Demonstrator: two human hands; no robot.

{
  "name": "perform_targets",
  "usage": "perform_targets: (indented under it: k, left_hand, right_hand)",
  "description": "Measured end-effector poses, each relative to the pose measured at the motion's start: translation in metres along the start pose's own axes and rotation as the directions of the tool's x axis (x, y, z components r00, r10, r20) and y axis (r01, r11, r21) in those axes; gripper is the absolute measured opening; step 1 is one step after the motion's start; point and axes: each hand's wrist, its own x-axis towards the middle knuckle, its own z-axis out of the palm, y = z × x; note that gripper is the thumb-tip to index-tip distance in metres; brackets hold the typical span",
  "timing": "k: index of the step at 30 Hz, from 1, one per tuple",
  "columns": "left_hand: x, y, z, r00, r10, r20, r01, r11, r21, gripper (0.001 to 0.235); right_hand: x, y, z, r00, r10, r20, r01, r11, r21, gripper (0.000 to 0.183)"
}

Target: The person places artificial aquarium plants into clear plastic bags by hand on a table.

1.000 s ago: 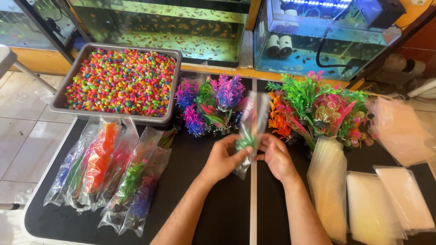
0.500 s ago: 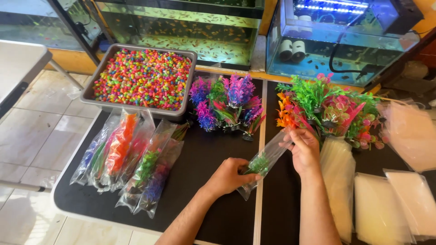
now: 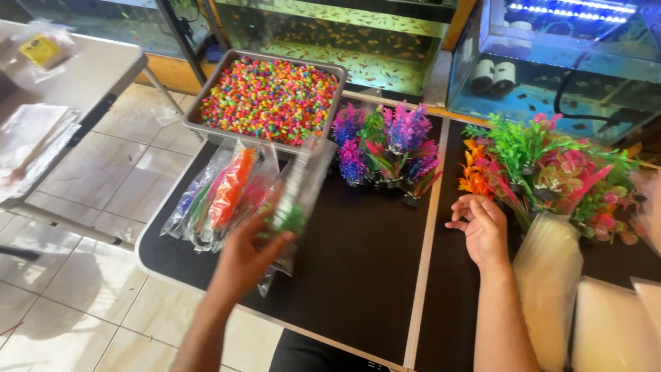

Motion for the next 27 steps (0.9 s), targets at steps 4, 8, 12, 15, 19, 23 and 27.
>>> perform_targets:
  k: [4,8,12,15,19,23,27]
  left_hand:
    - [0.011,0.005,-0.048,0.984,0.085,-0.159,0.009,0.859,0.513,0.052]
    - [0.038,-0.024,-0.053,0.968,0.232,-0.096,-0.099,0.706,0.701,0.041]
    - [0.059,-0.062,-0.042,0.899,0.423,-0.113,-0.102,0.452,0.886,0.032]
    - [0.056,-0.057,-0.039,0.731,0.659,-0.178,-0.168,0.426,0.889,0.034]
    - [0.048,-0.045,-0.035,0.723,0.667,-0.180,-0.219,0.468,0.856,0.042]
    - [0.043,-0.053,-0.030,0.737,0.664,-0.127,-0.251,0.444,0.860,0.040]
    - [0.045,-0.040,-0.004,0.637,0.758,-0.140,-0.425,0.497,0.757,0.038]
  right_hand:
    - [0.001,0.004,-0.001,1.000,-0.010,0.006,0.010,1.000,-0.024,0.028]
    - [0.000,0.005,-0.002,1.000,-0.017,-0.004,0.017,0.999,-0.032,0.028]
    - [-0.004,0.001,0.001,0.999,-0.034,0.010,0.034,0.999,-0.025,0.028]
    - [-0.005,0.000,0.002,0.999,-0.041,0.012,0.041,0.999,-0.028,0.029]
    - [-0.004,-0.001,0.004,0.999,-0.048,0.017,0.048,0.999,-0.025,0.029]
    - [-0.003,0.007,0.000,0.998,-0.054,0.022,0.054,0.998,-0.040,0.029]
    - [-0.002,0.004,0.003,0.998,-0.063,0.011,0.063,0.996,-0.066,0.027]
